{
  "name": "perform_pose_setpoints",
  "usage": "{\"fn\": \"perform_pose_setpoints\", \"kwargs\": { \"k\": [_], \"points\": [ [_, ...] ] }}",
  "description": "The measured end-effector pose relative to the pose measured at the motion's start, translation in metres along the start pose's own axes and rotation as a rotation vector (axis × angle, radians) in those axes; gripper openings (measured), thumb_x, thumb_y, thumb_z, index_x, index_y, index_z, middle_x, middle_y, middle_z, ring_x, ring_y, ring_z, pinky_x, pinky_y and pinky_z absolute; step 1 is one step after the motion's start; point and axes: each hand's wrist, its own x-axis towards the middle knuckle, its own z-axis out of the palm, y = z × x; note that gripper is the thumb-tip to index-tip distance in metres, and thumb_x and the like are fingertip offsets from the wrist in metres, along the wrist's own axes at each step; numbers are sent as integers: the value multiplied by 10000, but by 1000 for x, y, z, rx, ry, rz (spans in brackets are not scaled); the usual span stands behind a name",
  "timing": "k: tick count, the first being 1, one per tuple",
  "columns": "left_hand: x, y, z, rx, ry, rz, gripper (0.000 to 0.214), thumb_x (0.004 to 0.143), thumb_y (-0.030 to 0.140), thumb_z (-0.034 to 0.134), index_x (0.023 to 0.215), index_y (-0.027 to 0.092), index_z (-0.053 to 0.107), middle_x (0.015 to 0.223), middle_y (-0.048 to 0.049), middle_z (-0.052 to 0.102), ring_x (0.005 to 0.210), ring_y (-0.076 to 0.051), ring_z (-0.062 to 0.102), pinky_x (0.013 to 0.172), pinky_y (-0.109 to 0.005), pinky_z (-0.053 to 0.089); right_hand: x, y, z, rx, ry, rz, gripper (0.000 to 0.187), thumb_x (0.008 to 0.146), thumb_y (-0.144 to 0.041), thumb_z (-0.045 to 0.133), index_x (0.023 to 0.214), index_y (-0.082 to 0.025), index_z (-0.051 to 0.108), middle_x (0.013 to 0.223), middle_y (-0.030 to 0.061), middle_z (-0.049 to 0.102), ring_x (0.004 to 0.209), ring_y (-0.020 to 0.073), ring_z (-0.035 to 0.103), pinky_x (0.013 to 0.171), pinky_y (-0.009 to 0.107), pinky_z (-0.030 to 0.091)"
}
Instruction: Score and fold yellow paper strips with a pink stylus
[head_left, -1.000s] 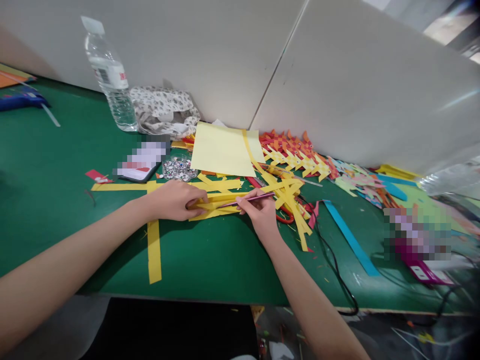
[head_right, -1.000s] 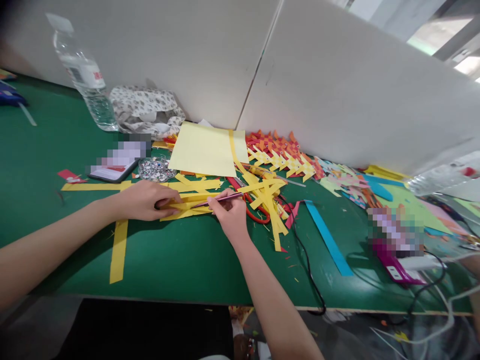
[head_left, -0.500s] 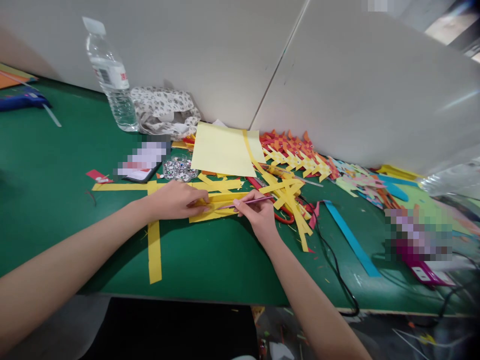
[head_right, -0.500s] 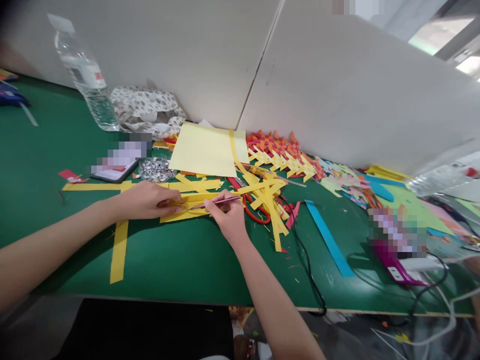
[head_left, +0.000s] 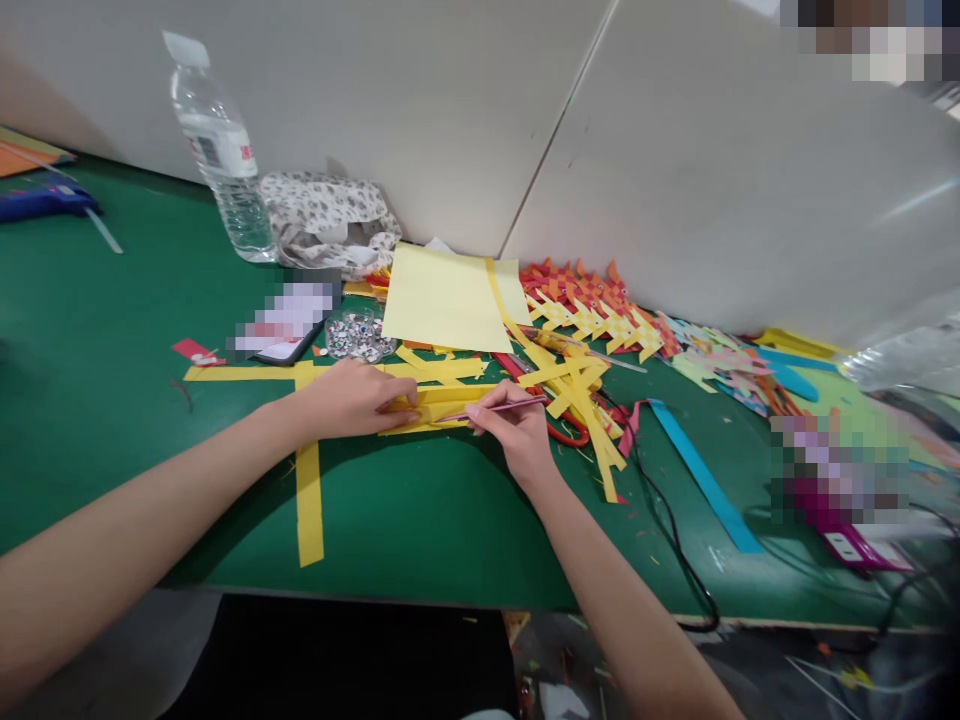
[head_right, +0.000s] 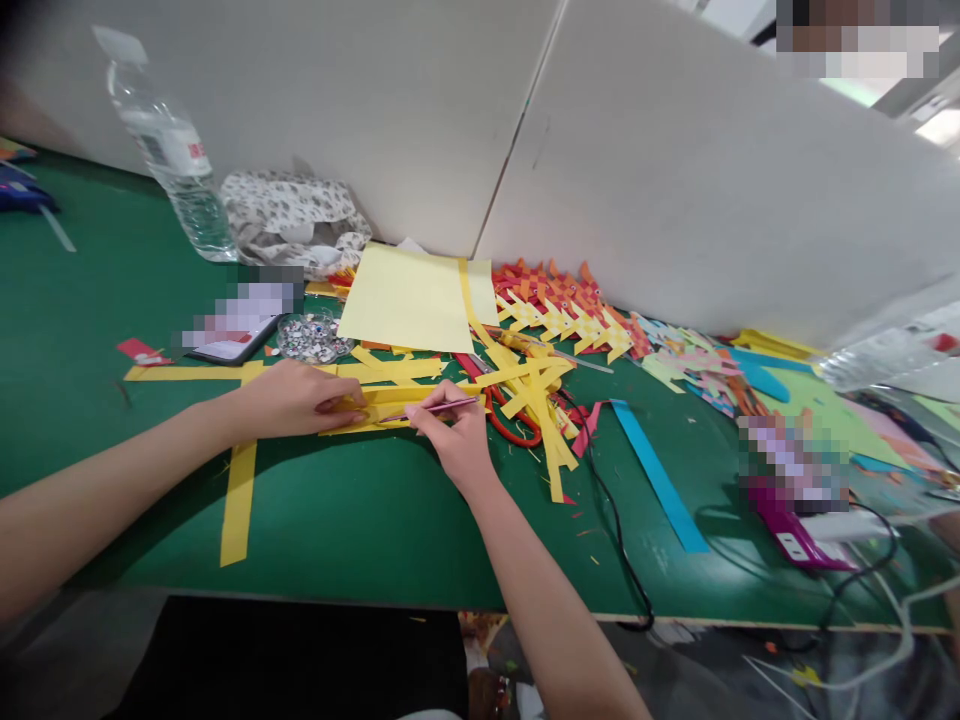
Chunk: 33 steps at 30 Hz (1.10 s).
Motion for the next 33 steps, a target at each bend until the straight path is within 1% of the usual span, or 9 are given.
{"fn": "perform_pose_setpoints", "kwargs": {
  "k": [8, 10, 13, 15, 18, 22, 26, 30, 33],
  "points": [
    [0, -2, 2, 31, 20, -6, 219, 908, 346, 421, 889, 211, 592, 679, 16, 677, 552, -120, 582, 465, -231, 240, -1, 1, 0, -5, -4, -24, 186, 685, -284, 714, 617, -205, 560, 564, -28, 581, 539, 129, 560, 526, 263, 462],
    [-1, -3, 2, 28, 48, 3, 235, 910, 347, 413, 878, 212, 604, 673, 17, 673, 559, -116, 584, 469, -231, 254, -1, 0, -1, -36, 34, -54, 194, 694, -296, 708, 618, -208, 552, 561, -24, 587, 529, 130, 555, 527, 270, 457],
    [-3, -5, -2, 11, 103, 16, 250, 897, 323, 416, 846, 218, 637, 679, 20, 677, 566, -100, 583, 468, -227, 274, 1, -2, -5, -65, 145, -86, 209, 700, -312, 697, 614, -213, 534, 539, -24, 577, 510, 130, 546, 520, 273, 453],
    [-4, -8, -7, -13, 127, 25, 241, 873, 308, 437, 827, 225, 659, 694, 25, 686, 562, -87, 578, 465, -220, 284, 2, -3, -9, -51, 215, -68, 207, 689, -301, 694, 604, -212, 527, 513, -35, 552, 496, 126, 542, 502, 261, 449],
    [-7, -12, -13, -18, 136, 31, 206, 827, 311, 482, 796, 237, 672, 720, 34, 694, 571, -82, 582, 466, -212, 293, 5, -4, -12, 6, 263, -5, 200, 662, -264, 690, 580, -207, 517, 477, -51, 524, 455, 109, 526, 473, 241, 442],
    [-9, -12, -15, 50, 155, 41, 216, 810, 363, 490, 818, 228, 659, 737, 23, 699, 577, -102, 595, 461, -225, 289, 6, -3, -11, 78, 251, 66, 199, 632, -242, 700, 571, -203, 516, 452, -52, 541, 434, 104, 525, 450, 229, 444],
    [-7, -4, -10, 74, 139, 66, 293, 821, 438, 482, 905, 215, 653, 821, -11, 719, 655, -130, 631, 502, -225, 333, 5, -2, -9, 53, 198, 102, 214, 632, -265, 713, 571, -205, 516, 455, -47, 560, 443, 112, 537, 456, 237, 459],
    [-5, 2, -4, 94, 100, 56, 351, 842, 460, 459, 1030, 233, 649, 897, -22, 729, 694, -143, 645, 510, -226, 341, 3, -4, -9, 29, 210, 47, 216, 648, -272, 709, 577, -206, 515, 469, -49, 546, 455, 108, 535, 469, 235, 458],
    [-4, 2, -4, 116, 87, 47, 328, 859, 445, 446, 977, 241, 673, 810, -11, 727, 652, -140, 636, 489, -235, 313, 0, -6, -9, 17, 213, -13, 206, 670, -276, 701, 591, -208, 523, 483, -47, 544, 455, 107, 531, 467, 238, 451]
  ]
}}
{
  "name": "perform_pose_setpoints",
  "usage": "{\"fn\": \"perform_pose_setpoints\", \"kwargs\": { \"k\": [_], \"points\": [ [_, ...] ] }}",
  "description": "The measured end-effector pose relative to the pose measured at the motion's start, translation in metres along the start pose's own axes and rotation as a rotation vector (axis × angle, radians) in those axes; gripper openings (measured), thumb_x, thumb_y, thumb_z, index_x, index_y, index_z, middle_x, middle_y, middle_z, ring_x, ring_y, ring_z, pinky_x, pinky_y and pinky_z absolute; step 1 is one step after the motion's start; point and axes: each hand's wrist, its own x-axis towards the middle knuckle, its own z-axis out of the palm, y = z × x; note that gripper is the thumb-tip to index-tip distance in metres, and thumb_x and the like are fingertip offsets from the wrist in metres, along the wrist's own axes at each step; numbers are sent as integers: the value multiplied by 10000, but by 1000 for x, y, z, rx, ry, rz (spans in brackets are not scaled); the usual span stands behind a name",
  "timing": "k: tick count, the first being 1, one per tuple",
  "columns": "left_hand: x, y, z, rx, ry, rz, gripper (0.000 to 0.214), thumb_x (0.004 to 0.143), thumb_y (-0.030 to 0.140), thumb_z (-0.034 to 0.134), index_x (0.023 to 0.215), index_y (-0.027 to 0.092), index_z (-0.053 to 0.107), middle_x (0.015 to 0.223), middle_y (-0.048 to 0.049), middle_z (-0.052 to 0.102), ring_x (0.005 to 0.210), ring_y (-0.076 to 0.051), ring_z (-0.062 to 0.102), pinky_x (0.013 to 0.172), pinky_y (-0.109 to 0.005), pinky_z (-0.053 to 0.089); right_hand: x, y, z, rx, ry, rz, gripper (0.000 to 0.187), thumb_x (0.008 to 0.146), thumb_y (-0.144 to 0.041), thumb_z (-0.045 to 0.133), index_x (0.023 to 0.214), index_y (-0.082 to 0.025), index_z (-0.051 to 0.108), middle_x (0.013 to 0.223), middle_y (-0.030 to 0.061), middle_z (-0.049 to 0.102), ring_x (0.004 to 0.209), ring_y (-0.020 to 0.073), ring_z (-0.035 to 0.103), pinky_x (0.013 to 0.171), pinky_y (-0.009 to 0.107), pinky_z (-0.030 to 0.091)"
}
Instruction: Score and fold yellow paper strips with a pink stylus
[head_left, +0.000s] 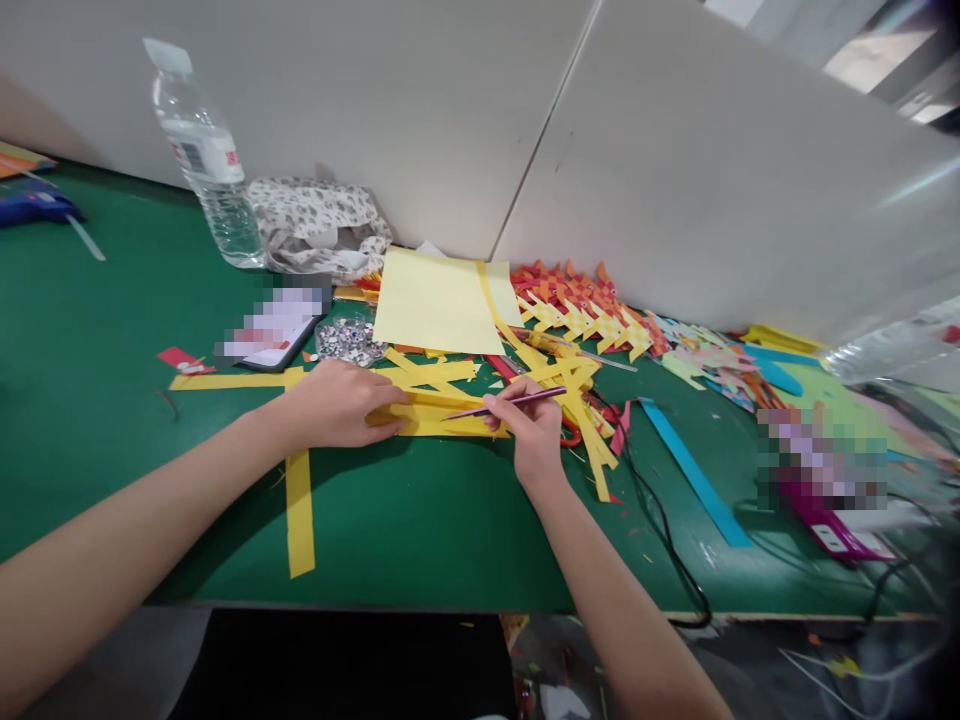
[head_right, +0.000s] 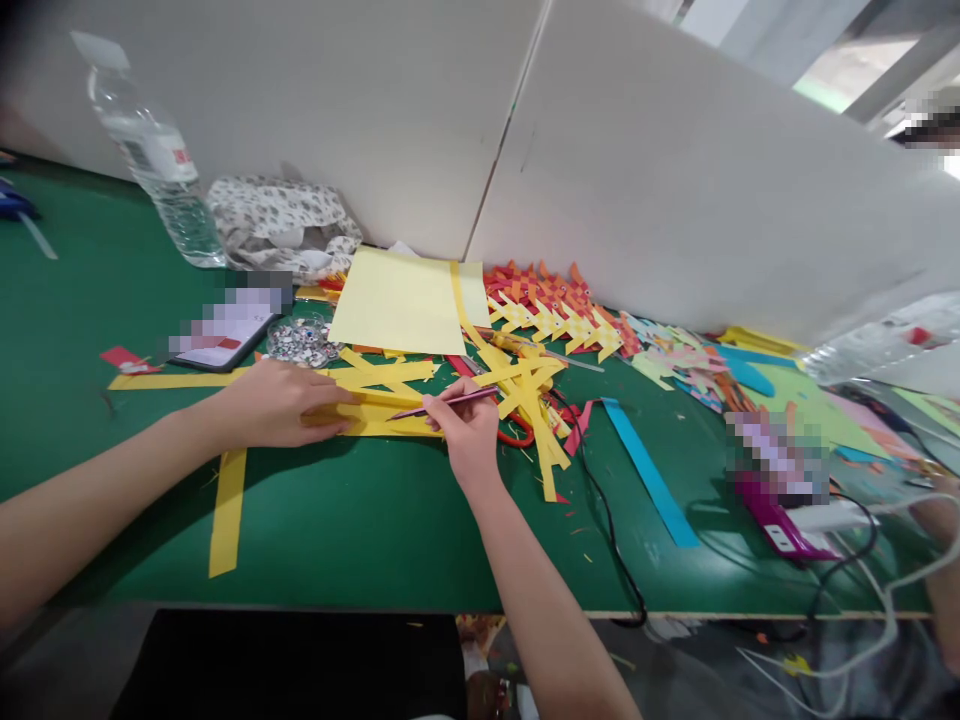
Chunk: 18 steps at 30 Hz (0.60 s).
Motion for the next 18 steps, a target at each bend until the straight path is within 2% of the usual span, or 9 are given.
{"fn": "perform_pose_setpoints", "kwargs": {
  "k": [8, 18],
  "points": [
    [0, 1, -2, 12, 0, 15, 235, 840, 363, 481, 866, 232, 674, 718, -4, 702, 612, -147, 617, 499, -250, 300, -4, 3, 9, -38, -123, 54, 235, 682, -344, 738, 635, -200, 559, 555, -7, 633, 478, 139, 583, 495, 281, 497],
    [0, 1, -3, -7, -7, 45, 194, 803, 271, 464, 734, 233, 641, 598, 18, 652, 518, -118, 548, 460, -254, 243, -4, 7, 13, 44, -135, 111, 261, 642, -375, 773, 623, -203, 577, 556, -8, 651, 500, 154, 609, 540, 311, 537]
  ]
}}
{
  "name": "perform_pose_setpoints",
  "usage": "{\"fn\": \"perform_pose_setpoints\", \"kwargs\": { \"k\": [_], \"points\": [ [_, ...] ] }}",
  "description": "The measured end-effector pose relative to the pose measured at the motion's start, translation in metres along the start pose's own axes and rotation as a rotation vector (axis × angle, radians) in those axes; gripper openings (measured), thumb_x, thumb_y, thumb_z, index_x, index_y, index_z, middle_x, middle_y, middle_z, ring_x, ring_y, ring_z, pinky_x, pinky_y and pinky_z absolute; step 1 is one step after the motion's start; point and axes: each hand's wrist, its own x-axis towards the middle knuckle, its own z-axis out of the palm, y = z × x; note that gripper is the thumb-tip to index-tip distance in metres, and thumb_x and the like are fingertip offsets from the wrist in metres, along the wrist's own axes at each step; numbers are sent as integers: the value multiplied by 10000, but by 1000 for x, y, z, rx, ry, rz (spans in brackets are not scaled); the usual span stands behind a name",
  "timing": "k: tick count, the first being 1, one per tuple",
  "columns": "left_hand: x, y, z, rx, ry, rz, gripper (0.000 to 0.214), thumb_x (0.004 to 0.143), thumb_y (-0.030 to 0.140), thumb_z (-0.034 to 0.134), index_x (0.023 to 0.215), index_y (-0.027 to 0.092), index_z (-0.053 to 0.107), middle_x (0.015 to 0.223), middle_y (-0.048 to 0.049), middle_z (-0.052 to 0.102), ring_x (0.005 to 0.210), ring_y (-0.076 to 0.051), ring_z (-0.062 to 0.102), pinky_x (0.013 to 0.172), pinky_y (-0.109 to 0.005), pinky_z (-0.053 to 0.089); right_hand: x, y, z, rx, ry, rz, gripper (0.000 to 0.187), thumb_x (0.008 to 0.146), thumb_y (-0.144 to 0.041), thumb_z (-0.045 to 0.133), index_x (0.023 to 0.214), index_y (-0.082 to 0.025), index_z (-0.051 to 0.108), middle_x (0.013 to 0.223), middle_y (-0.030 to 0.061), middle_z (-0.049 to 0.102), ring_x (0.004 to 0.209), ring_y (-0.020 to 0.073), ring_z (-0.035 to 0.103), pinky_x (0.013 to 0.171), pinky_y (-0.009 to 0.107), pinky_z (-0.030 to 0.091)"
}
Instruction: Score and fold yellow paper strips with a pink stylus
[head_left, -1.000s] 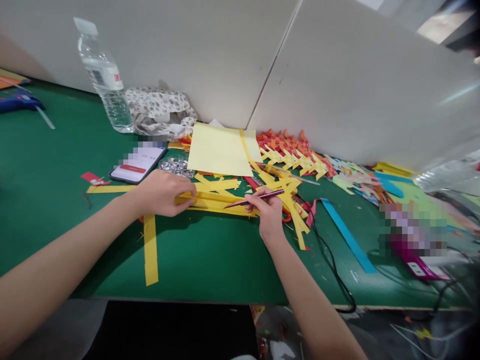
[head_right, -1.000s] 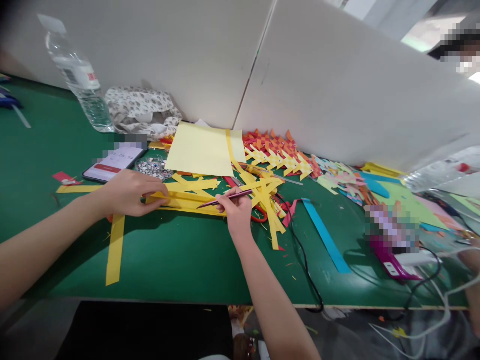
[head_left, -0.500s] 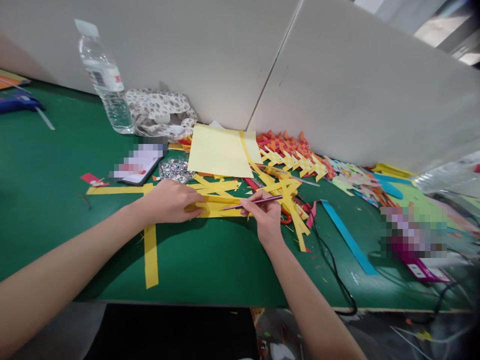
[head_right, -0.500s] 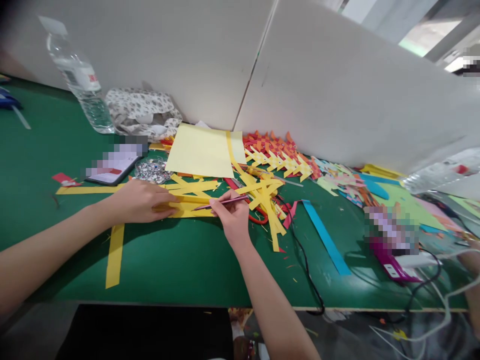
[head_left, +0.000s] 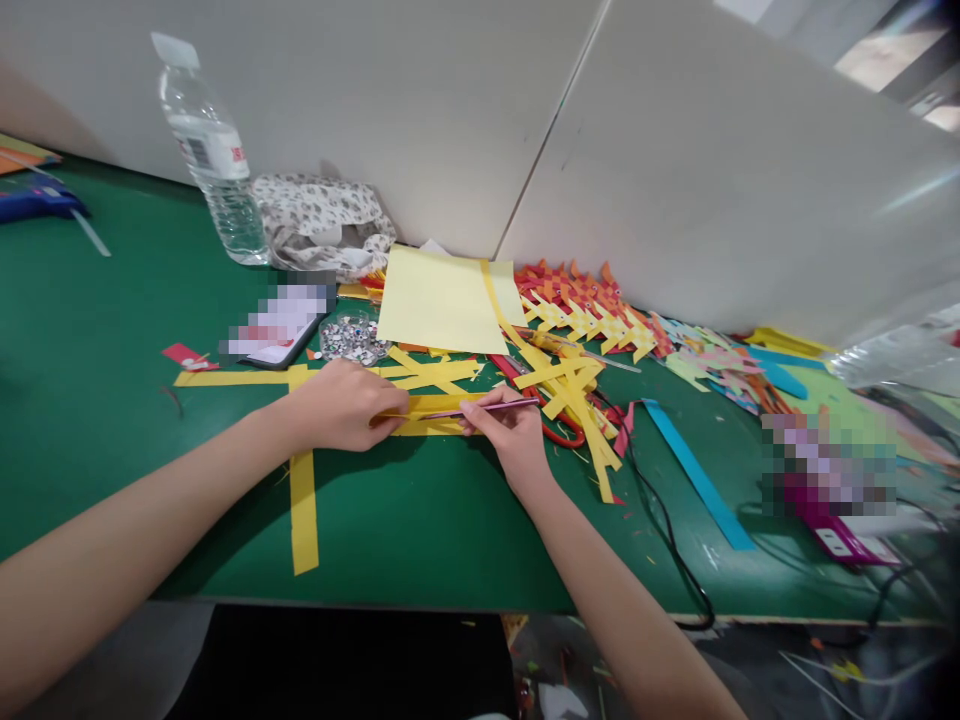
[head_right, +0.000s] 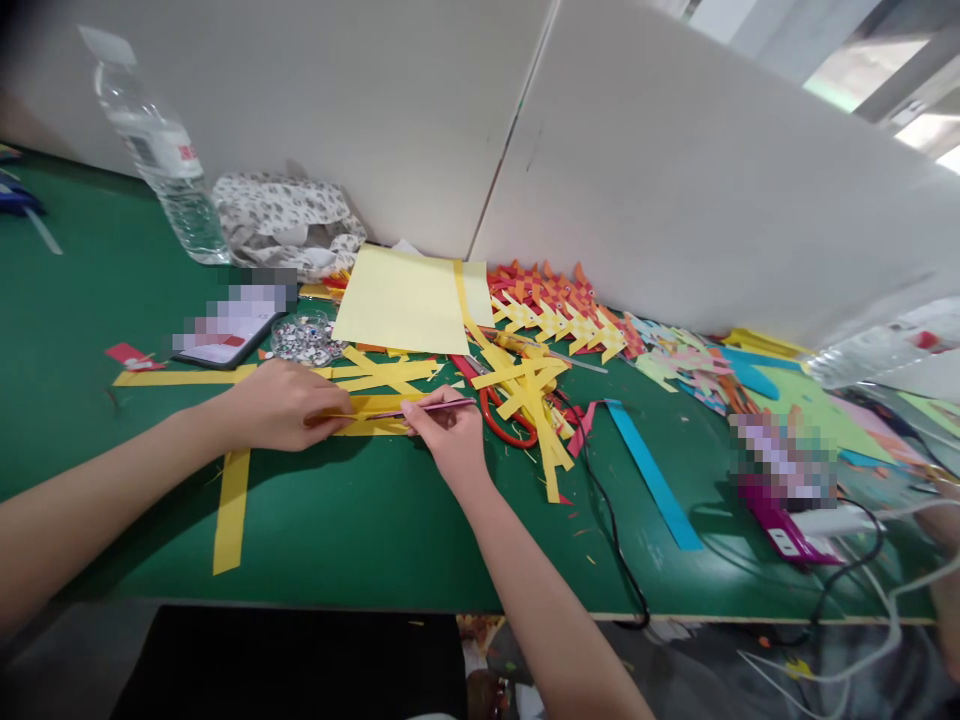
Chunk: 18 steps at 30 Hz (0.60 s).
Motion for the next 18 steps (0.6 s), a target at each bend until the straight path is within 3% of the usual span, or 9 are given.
{"fn": "perform_pose_setpoints", "kwargs": {
  "k": [18],
  "points": [
    [-1, -8, 3, -128, -61, 3, 174, 796, 254, 477, 823, 234, 648, 623, 27, 644, 554, -120, 565, 485, -241, 285, 3, 5, 0, 20, -10, 10, 249, 633, -361, 781, 634, -206, 586, 572, -10, 654, 520, 170, 619, 552, 323, 530]
  ]
}}
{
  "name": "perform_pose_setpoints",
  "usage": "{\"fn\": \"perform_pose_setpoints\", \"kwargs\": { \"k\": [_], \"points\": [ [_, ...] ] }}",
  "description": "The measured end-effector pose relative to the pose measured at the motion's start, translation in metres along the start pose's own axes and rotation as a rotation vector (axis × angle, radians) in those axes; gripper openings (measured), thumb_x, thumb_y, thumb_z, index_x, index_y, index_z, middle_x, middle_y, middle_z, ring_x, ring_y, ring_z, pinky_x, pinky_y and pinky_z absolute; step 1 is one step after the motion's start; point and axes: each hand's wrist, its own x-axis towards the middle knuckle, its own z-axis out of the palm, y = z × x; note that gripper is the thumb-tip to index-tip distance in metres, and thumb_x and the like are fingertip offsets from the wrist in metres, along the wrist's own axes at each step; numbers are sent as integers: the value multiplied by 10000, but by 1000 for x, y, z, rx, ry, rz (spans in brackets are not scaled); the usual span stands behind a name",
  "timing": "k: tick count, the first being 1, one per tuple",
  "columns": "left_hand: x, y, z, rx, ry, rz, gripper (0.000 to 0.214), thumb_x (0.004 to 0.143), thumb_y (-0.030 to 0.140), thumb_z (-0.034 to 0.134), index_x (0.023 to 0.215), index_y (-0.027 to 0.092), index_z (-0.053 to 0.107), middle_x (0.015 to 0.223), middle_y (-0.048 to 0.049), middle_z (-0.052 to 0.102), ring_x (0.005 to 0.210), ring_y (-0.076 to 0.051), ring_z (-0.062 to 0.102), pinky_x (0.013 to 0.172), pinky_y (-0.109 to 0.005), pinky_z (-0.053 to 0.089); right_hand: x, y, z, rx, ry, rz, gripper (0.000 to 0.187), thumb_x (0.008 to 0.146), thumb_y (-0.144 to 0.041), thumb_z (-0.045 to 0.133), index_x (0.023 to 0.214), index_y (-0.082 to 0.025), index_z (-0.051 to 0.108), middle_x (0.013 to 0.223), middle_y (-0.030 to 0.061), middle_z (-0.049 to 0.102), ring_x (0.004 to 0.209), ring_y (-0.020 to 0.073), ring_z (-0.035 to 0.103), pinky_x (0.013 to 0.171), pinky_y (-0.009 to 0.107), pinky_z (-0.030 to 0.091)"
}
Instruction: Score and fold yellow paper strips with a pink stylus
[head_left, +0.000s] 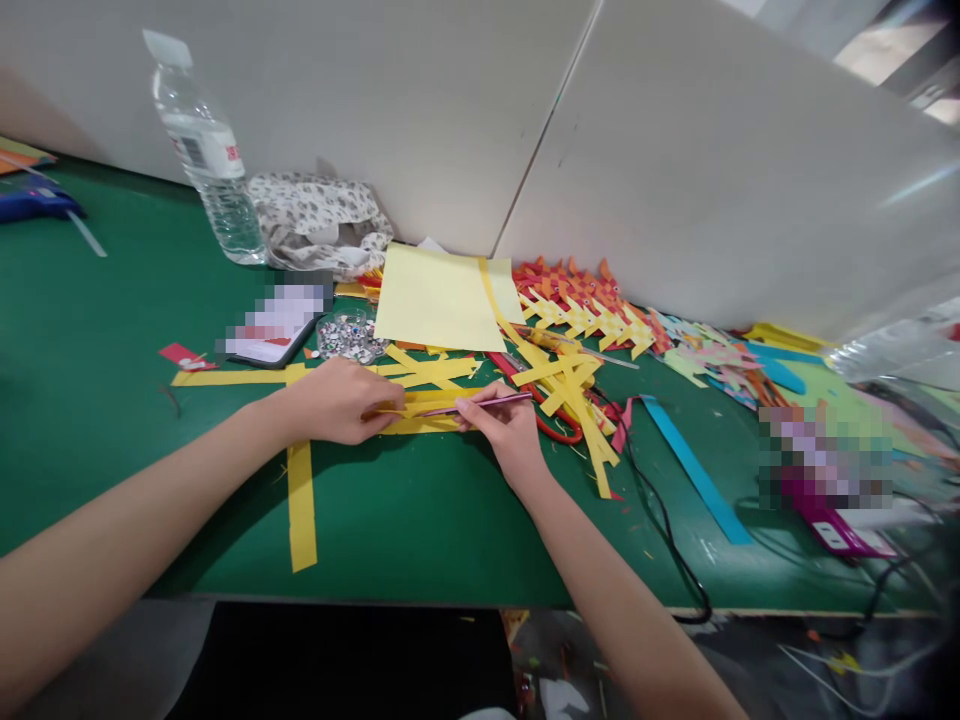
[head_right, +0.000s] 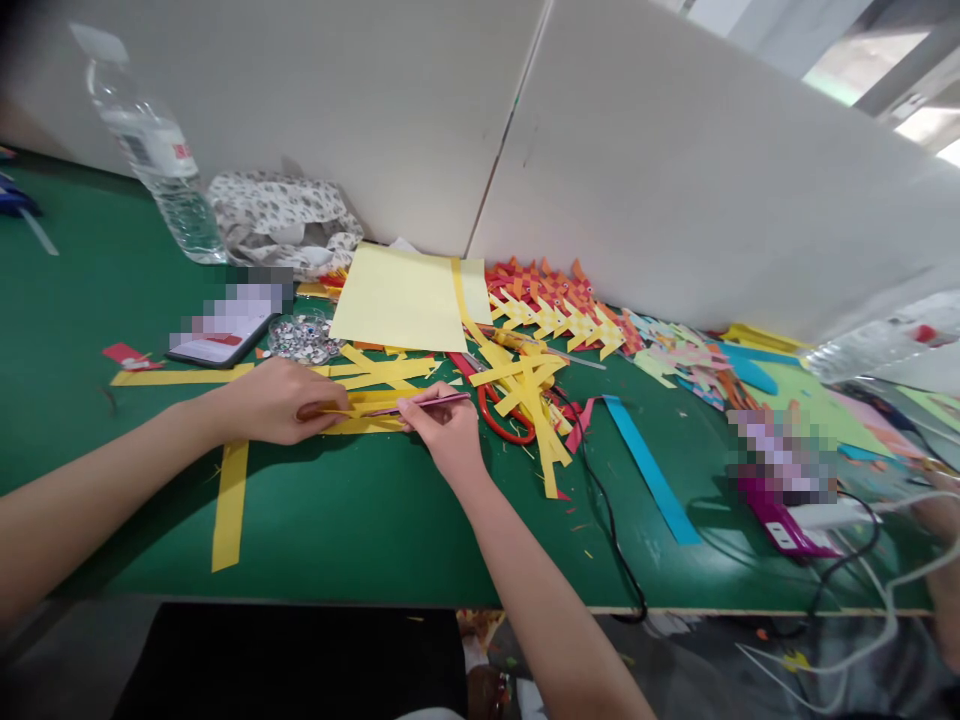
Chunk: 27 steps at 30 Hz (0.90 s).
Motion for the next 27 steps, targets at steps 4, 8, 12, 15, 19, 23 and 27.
{"fn": "perform_pose_setpoints", "kwargs": {
  "k": [4, 8, 12, 15, 19, 23, 27],
  "points": [
    [0, -2, 1, -39, 8, 5, 184, 799, 251, 472, 827, 234, 653, 612, 34, 635, 537, -109, 553, 491, -233, 296, 0, 0, 0, 7, 4, -5, 249, 631, -357, 778, 627, -208, 578, 572, -12, 655, 512, 167, 611, 556, 327, 529],
    [0, -3, 1, -62, 0, 10, 175, 796, 245, 478, 813, 228, 651, 575, 40, 610, 511, -100, 532, 490, -230, 298, 1, 1, -3, 19, 25, 1, 251, 620, -354, 778, 622, -207, 575, 545, -18, 641, 506, 166, 609, 543, 320, 532],
    [0, -3, 0, -84, 2, 6, 168, 792, 241, 485, 819, 226, 650, 551, 43, 590, 502, -97, 526, 488, -226, 296, 3, 1, -5, 30, 58, 23, 241, 603, -334, 782, 615, -202, 580, 536, -20, 634, 505, 156, 608, 527, 296, 528],
    [0, -2, -1, -89, -4, 4, 165, 793, 238, 485, 813, 222, 647, 547, 42, 584, 499, -97, 526, 490, -225, 296, 3, 0, -7, 44, 90, 37, 232, 593, -311, 778, 600, -205, 572, 516, -28, 622, 499, 152, 602, 522, 287, 524],
    [-1, -2, -1, -102, -7, -10, 159, 803, 260, 492, 810, 221, 646, 545, 42, 581, 498, -98, 528, 485, -225, 292, 4, 1, -10, 34, 152, 24, 197, 607, -271, 750, 583, -207, 566, 500, -36, 603, 486, 147, 588, 497, 274, 505],
    [0, -2, 0, -117, -17, -15, 155, 807, 269, 498, 807, 218, 644, 537, 43, 574, 493, -97, 526, 490, -226, 299, 4, 3, -14, 30, 212, -10, 190, 624, -240, 732, 564, -202, 555, 488, -46, 581, 473, 136, 576, 471, 255, 478],
    [1, -2, 0, -114, -24, -22, 153, 801, 257, 494, 807, 215, 641, 539, 41, 577, 497, -97, 532, 494, -226, 303, 2, 2, -11, 43, 168, -48, 198, 640, -259, 740, 593, -205, 556, 504, -45, 594, 495, 141, 591, 486, 261, 490]
  ]
}}
